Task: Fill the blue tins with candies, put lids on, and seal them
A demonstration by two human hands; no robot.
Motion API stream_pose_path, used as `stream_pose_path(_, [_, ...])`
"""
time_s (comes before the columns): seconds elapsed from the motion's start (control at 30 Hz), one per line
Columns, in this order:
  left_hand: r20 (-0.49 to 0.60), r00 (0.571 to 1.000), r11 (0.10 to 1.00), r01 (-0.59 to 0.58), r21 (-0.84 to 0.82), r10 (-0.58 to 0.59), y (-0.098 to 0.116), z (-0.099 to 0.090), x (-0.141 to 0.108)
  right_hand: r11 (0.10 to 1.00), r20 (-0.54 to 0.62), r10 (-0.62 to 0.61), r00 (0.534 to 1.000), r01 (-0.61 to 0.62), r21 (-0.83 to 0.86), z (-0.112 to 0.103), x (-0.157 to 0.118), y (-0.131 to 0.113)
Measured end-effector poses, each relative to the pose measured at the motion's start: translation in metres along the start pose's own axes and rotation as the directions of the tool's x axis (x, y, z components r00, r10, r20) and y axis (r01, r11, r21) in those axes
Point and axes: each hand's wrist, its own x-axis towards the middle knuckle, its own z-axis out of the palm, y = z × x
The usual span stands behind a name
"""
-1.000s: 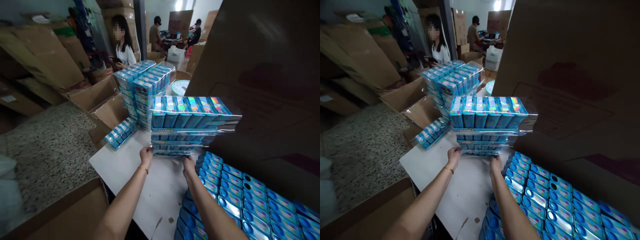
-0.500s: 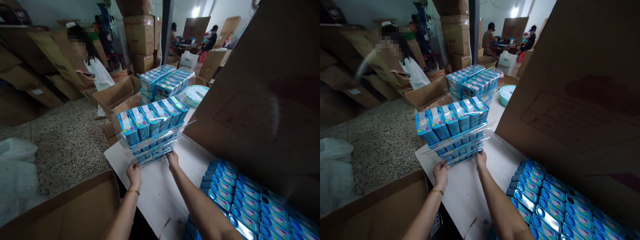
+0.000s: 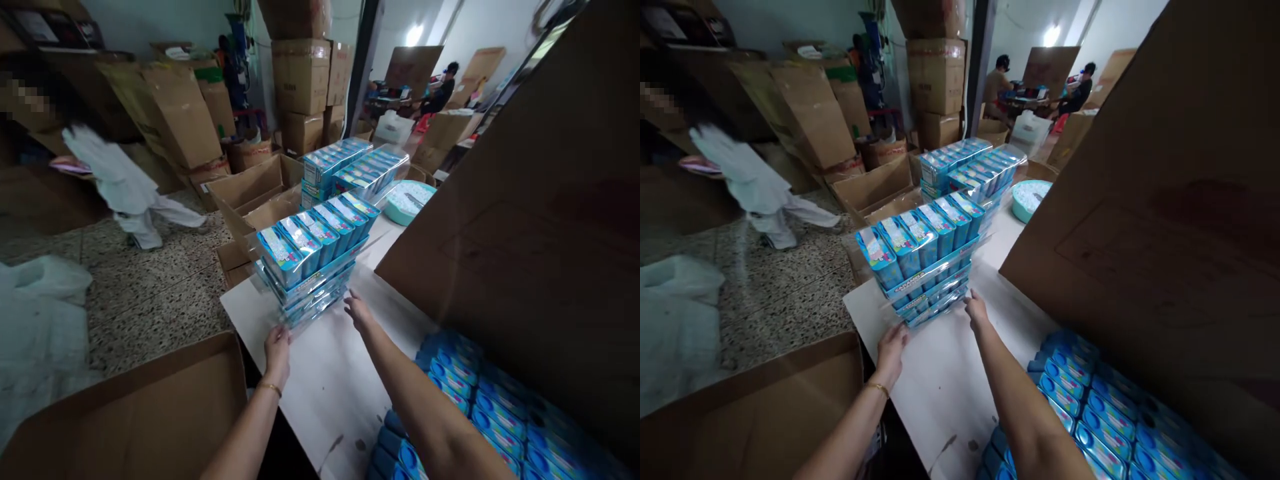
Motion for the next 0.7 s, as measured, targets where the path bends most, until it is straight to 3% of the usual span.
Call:
stream_pose_path(0.07, [0.038,0.996,0.994,0.084,-0.069,-0.082,0.014,-0.016,0.002,0.999,-0.072,0.019,0.997,-0.017,0.032,-0.015,-0.01,-0.018])
stream_pose_path(0.13, [0.06,0.987,0.985,0.153,-0.074,-0.149,0.023,-0.036,0.003,0.996,-0.075,-0.04,0.996,0.045,0.073,-0.034,-0.025,-0.034])
stream_pose_path(0.23, [0.106,0.953,0.959,0.278,0.05,-0.282,0.02,-0.062,-0.005,0.988,-0.052,-0.127,0.991,0.131,0.087,-0.072,-0.059,-0.041])
stream_pose_path(0.3, [0.203,0.916,0.932,0.311,0.184,-0.346,0.012,-0.068,-0.02,0.987,-0.064,-0.144,0.987,0.148,0.069,-0.103,-0.089,-0.032])
stream_pose_path(0.33, [0.266,0.884,0.91,0.314,0.27,-0.384,0.008,-0.067,-0.03,0.986,-0.086,-0.159,0.984,0.163,0.044,-0.12,-0.107,-0.024])
stream_pose_path(0.4, [0.413,0.783,0.854,0.277,0.44,-0.466,0.002,-0.058,-0.053,0.974,-0.184,-0.224,0.957,0.212,-0.078,-0.156,-0.147,-0.004])
stream_pose_path(0.47, [0.534,0.652,0.8,0.193,0.568,-0.537,-0.003,-0.044,-0.073,0.924,-0.321,-0.334,0.886,0.241,-0.296,-0.191,-0.196,0.022])
stream_pose_path(0.53, [0.594,0.565,0.76,0.094,0.643,-0.573,-0.008,-0.031,-0.087,0.84,-0.396,-0.447,0.802,0.225,-0.493,-0.219,-0.248,0.054])
stream_pose_path(0.67, [0.676,0.432,0.714,-0.096,0.693,-0.598,-0.018,-0.014,-0.095,0.657,-0.435,-0.652,0.621,0.175,-0.733,-0.245,-0.329,0.14])
stream_pose_path(0.7, [0.684,0.407,0.7,-0.137,0.701,-0.605,-0.019,-0.011,-0.096,0.614,-0.4,-0.675,0.62,0.172,-0.77,-0.245,-0.341,0.16])
